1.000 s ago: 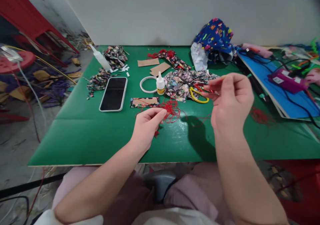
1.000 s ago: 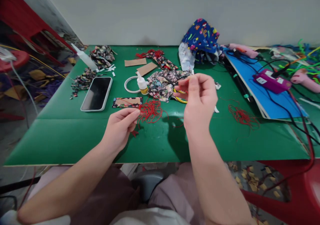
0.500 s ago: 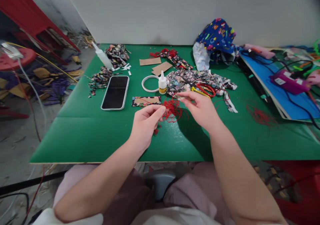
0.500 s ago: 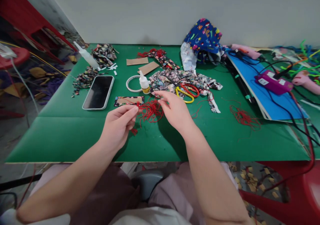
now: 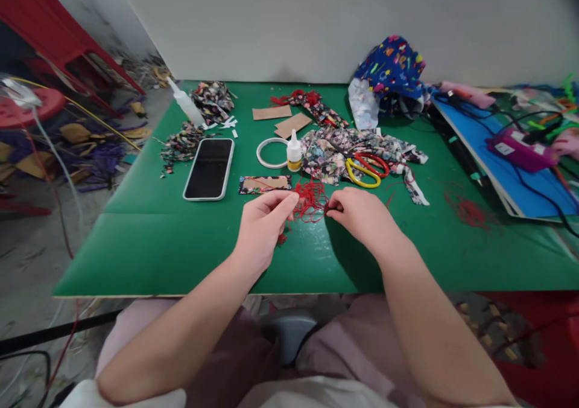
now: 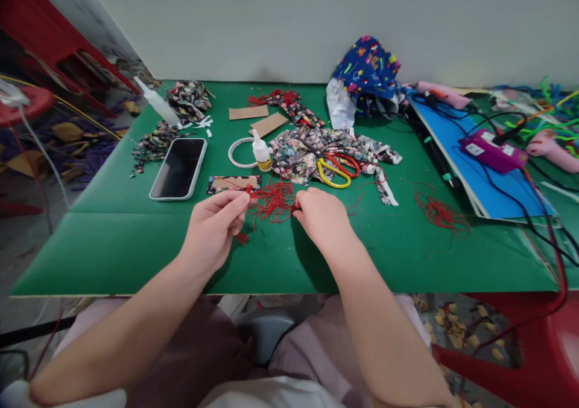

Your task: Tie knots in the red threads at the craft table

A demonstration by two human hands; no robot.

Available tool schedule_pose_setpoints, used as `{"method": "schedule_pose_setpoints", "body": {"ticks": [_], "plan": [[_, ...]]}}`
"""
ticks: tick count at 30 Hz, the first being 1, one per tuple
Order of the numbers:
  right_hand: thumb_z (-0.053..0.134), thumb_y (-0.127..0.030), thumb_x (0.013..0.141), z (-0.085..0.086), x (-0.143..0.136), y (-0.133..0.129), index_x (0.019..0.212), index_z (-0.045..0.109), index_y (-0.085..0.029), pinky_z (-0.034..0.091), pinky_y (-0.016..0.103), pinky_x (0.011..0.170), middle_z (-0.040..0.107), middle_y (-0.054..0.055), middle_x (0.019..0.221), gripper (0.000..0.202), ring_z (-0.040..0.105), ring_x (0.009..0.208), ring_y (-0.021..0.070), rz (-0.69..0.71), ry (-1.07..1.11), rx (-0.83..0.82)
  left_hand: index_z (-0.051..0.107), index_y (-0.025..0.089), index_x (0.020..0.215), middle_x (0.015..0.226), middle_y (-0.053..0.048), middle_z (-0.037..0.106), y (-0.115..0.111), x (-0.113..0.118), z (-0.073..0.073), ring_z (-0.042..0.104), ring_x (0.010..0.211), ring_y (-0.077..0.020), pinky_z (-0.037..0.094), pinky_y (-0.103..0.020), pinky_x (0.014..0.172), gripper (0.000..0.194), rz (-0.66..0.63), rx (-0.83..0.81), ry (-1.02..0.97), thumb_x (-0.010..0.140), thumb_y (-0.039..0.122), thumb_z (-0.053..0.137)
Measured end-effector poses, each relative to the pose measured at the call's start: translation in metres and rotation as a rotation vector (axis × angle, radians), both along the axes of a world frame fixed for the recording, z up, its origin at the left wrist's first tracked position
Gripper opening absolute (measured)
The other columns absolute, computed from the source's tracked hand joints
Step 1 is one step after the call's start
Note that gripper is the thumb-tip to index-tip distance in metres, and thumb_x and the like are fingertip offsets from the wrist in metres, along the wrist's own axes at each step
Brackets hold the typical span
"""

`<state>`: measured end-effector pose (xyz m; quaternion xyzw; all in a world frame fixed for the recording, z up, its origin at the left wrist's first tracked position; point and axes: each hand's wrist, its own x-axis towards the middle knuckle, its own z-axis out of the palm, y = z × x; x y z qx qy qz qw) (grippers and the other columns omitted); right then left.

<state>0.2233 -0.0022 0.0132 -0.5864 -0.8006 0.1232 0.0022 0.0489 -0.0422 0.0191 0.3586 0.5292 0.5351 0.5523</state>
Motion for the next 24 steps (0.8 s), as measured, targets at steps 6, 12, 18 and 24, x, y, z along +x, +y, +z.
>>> {"method": "schedule_pose_setpoints", "body": {"ticks": [6,12,18,24], "plan": [[0.047,-0.017,0.083,0.001,-0.005,-0.005,0.077,0.062,-0.017,0.024,0.029,0.052,0.063,0.006,0.079,0.016,0.059,0.071,0.0181,-0.015,-0.189,0.161,0.065,0.016,0.068,0.049,0.005,0.047,0.000,-0.002,0.000,0.029,0.038,-0.0022,0.019,-0.017,0.035,0.015,0.001,0.009,-0.002,0.070,0.031,0.067],[0.047,-0.019,0.083,0.000,0.005,-0.002,0.082,0.066,-0.019,0.028,0.027,0.054,0.065,0.005,0.083,0.019,0.059,0.075,0.0172,-0.020,-0.161,0.190,0.065,0.016,0.067,0.048,0.006,0.046,0.001,-0.003,0.000,0.030,0.038,-0.0020,0.020,-0.016,0.034,0.014,0.005,0.021,-0.006,0.069,0.030,0.067],[0.046,-0.019,0.084,-0.007,0.003,-0.010,0.079,0.064,-0.018,0.031,0.028,0.057,0.063,0.005,0.081,0.019,0.058,0.079,0.0178,0.024,-0.174,0.264,0.065,0.016,0.069,0.049,0.005,0.046,0.001,-0.003,-0.001,0.031,0.038,-0.0019,0.021,-0.016,0.034,0.015,-0.002,0.020,0.005,0.071,0.031,0.067],[0.045,-0.016,0.082,-0.015,0.000,-0.008,0.078,0.060,-0.015,0.033,0.028,0.062,0.061,0.007,0.080,0.015,0.057,0.079,0.0186,0.016,-0.128,0.332,0.065,0.016,0.068,0.049,0.005,0.047,0.001,-0.002,0.000,0.029,0.038,-0.0019,0.019,-0.016,0.034,0.013,0.003,0.025,0.011,0.070,0.029,0.067]]}}
